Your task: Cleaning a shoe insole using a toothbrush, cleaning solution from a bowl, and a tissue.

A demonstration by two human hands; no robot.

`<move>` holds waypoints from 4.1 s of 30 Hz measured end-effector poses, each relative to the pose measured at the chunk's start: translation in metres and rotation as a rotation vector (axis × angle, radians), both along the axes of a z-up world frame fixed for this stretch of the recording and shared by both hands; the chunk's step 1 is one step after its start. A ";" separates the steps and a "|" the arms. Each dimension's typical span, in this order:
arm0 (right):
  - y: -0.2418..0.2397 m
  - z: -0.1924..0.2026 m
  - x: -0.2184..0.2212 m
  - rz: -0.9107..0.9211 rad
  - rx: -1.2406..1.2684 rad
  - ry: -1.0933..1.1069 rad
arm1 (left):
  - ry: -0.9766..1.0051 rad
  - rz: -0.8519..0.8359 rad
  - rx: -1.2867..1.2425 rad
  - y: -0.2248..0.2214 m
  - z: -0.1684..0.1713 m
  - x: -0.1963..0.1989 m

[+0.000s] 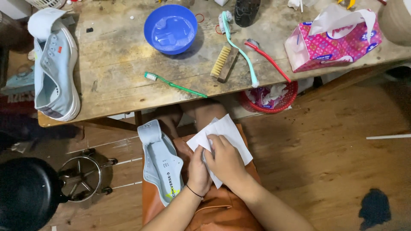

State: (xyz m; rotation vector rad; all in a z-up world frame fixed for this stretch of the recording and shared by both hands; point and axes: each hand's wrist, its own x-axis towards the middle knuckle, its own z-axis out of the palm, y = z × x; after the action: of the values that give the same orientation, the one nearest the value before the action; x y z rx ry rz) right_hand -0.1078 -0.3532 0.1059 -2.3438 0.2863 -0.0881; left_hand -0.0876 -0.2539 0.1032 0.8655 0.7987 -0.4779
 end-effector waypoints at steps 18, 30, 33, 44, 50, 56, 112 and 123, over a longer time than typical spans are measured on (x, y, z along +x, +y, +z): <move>0.007 -0.016 -0.008 0.091 -0.145 -0.028 | -0.043 -0.016 -0.055 0.002 -0.006 -0.003; 0.014 0.005 -0.009 0.105 -0.008 0.002 | -0.180 -0.001 -0.298 0.010 -0.015 -0.007; 0.013 0.021 -0.010 0.123 0.080 0.148 | -0.263 -0.009 -0.309 0.012 -0.018 -0.006; 0.002 0.021 -0.012 0.217 0.225 0.028 | -0.305 -0.024 -0.374 0.014 -0.009 -0.005; -0.042 0.045 -0.007 0.033 0.486 0.170 | -0.089 -0.081 -0.389 0.021 0.013 0.003; -0.090 0.015 0.015 -0.238 0.796 0.253 | -0.173 -0.309 -0.470 0.074 0.033 0.017; 0.127 -0.046 0.042 0.472 0.242 0.223 | -0.726 0.347 -0.493 0.368 0.058 -0.065; 0.119 -0.032 0.037 0.527 0.284 0.133 | -0.642 0.270 -0.399 0.347 0.071 -0.053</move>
State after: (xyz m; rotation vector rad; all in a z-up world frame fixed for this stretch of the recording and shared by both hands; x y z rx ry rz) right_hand -0.0707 -0.2341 0.0740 -2.0703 -0.2463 0.3430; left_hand -0.1407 0.0927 0.1739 0.4781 0.2058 -0.0927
